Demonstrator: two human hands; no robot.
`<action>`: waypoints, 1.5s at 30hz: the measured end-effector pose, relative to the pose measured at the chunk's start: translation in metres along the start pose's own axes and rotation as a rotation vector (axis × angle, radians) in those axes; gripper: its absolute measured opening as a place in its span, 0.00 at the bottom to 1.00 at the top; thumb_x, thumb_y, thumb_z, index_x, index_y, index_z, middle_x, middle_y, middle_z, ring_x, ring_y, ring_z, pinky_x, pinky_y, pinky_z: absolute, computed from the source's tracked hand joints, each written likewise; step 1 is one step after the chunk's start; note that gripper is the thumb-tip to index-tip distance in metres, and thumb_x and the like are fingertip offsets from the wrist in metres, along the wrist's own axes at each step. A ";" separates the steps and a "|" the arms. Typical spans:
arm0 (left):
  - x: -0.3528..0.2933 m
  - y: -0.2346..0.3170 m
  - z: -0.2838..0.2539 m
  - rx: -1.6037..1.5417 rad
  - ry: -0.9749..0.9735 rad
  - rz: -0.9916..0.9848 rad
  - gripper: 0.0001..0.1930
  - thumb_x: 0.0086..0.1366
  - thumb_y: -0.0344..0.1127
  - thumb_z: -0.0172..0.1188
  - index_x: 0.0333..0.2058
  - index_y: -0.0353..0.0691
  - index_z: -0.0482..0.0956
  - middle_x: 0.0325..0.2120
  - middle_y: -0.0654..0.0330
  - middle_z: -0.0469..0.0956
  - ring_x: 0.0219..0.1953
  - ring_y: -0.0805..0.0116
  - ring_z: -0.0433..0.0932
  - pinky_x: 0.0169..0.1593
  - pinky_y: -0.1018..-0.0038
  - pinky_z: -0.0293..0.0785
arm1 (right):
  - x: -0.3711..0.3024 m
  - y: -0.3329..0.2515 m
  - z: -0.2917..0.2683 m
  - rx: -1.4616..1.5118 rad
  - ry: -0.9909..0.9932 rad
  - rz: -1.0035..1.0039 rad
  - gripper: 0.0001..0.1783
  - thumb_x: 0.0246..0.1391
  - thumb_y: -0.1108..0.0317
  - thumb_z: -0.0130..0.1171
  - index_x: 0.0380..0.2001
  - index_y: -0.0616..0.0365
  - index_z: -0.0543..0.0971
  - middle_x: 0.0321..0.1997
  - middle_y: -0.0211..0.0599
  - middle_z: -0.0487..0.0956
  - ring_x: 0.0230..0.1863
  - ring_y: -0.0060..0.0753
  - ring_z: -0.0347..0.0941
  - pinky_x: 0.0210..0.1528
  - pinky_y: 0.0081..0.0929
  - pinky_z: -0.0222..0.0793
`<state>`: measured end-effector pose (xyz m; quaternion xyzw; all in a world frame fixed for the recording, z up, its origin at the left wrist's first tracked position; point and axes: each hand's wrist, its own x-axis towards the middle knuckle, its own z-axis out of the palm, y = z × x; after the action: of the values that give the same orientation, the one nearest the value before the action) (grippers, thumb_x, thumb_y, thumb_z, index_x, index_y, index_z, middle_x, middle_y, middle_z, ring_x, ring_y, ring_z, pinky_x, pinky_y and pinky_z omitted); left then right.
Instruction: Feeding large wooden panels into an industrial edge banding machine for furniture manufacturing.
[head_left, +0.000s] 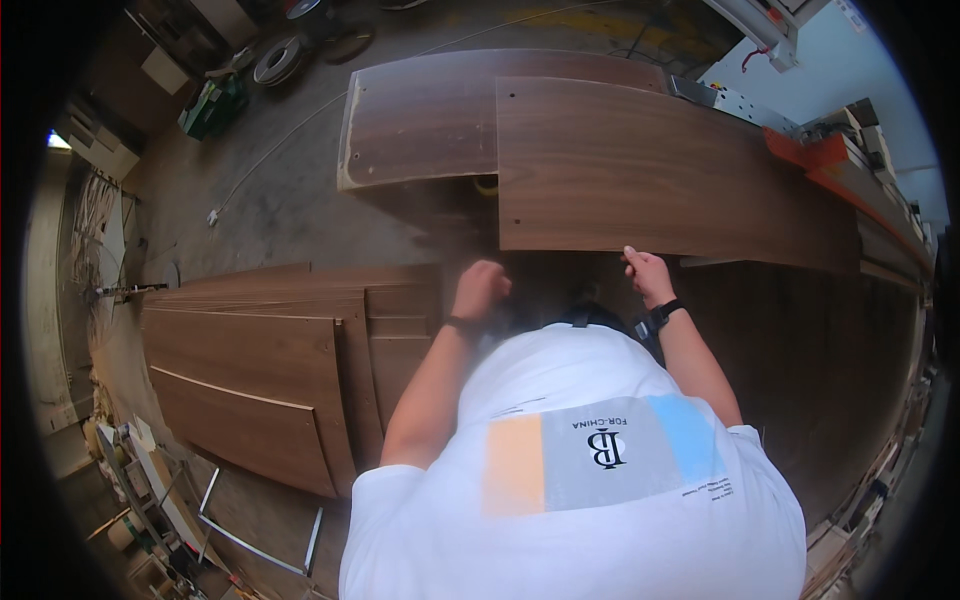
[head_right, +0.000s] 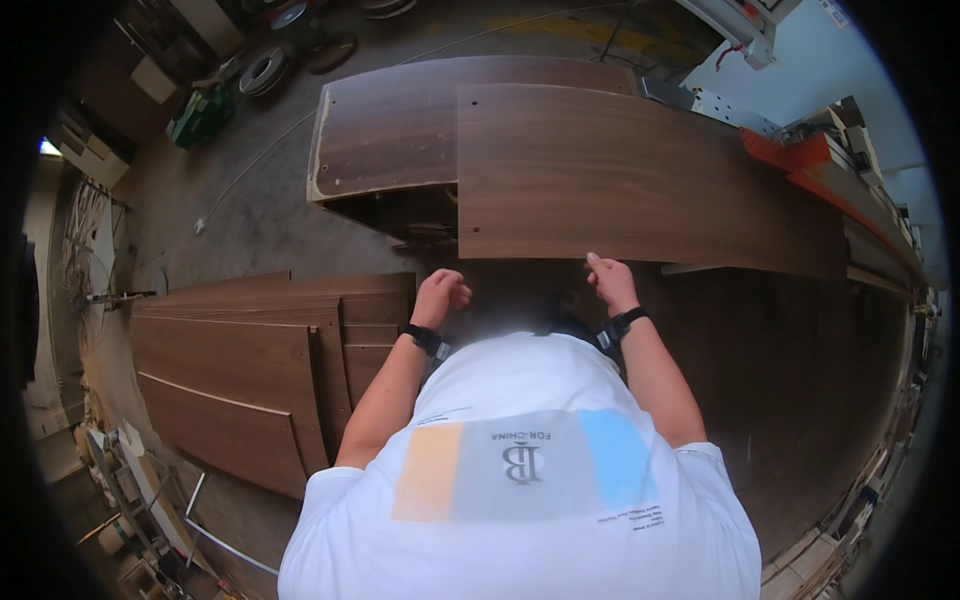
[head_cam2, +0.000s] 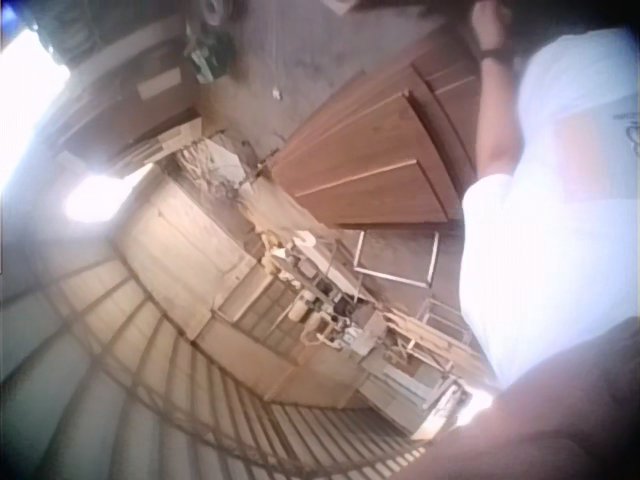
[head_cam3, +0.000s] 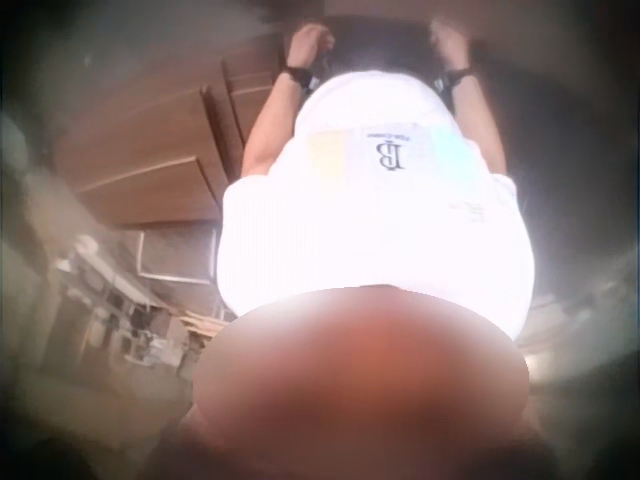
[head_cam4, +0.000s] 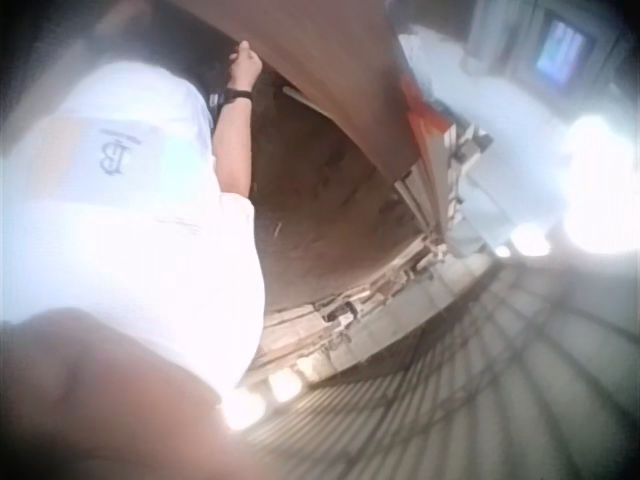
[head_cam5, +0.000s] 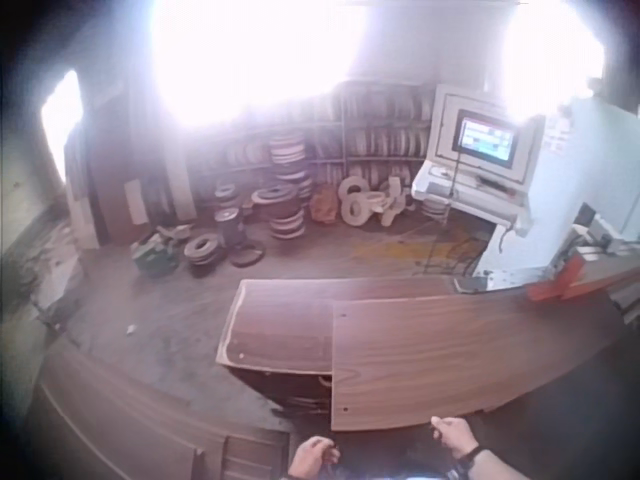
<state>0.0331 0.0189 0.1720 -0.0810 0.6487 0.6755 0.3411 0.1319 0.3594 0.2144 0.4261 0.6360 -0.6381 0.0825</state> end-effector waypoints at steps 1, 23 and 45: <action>0.003 -0.012 -0.006 0.003 -0.013 0.004 0.08 0.67 0.36 0.50 0.37 0.38 0.74 0.26 0.57 0.80 0.26 0.69 0.78 0.33 0.75 0.75 | 0.001 0.000 0.007 0.008 -0.030 0.014 0.19 0.61 0.51 0.58 0.31 0.58 0.79 0.18 0.23 0.71 0.15 0.14 0.56 0.17 0.17 0.51; -0.001 -0.205 -0.143 0.249 0.239 -0.371 0.07 0.64 0.33 0.52 0.40 0.39 0.72 0.24 0.57 0.78 0.23 0.66 0.79 0.20 0.74 0.70 | 0.018 0.006 -0.041 0.103 0.310 0.046 0.29 0.56 0.41 0.59 0.20 0.59 0.77 0.13 0.22 0.65 0.11 0.17 0.53 0.14 0.20 0.45; -0.057 -0.150 -0.008 0.814 0.003 -0.176 0.23 0.64 0.50 0.54 0.46 0.36 0.78 0.44 0.46 0.80 0.49 0.52 0.78 0.53 0.63 0.72 | 0.081 0.046 -0.213 0.273 0.671 -0.059 0.34 0.57 0.42 0.58 0.23 0.70 0.77 0.19 0.36 0.74 0.23 0.31 0.65 0.30 0.33 0.63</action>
<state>0.1582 -0.0205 0.0791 0.0044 0.8538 0.3320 0.4009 0.2045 0.5749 0.1643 0.6003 0.5488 -0.5437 -0.2070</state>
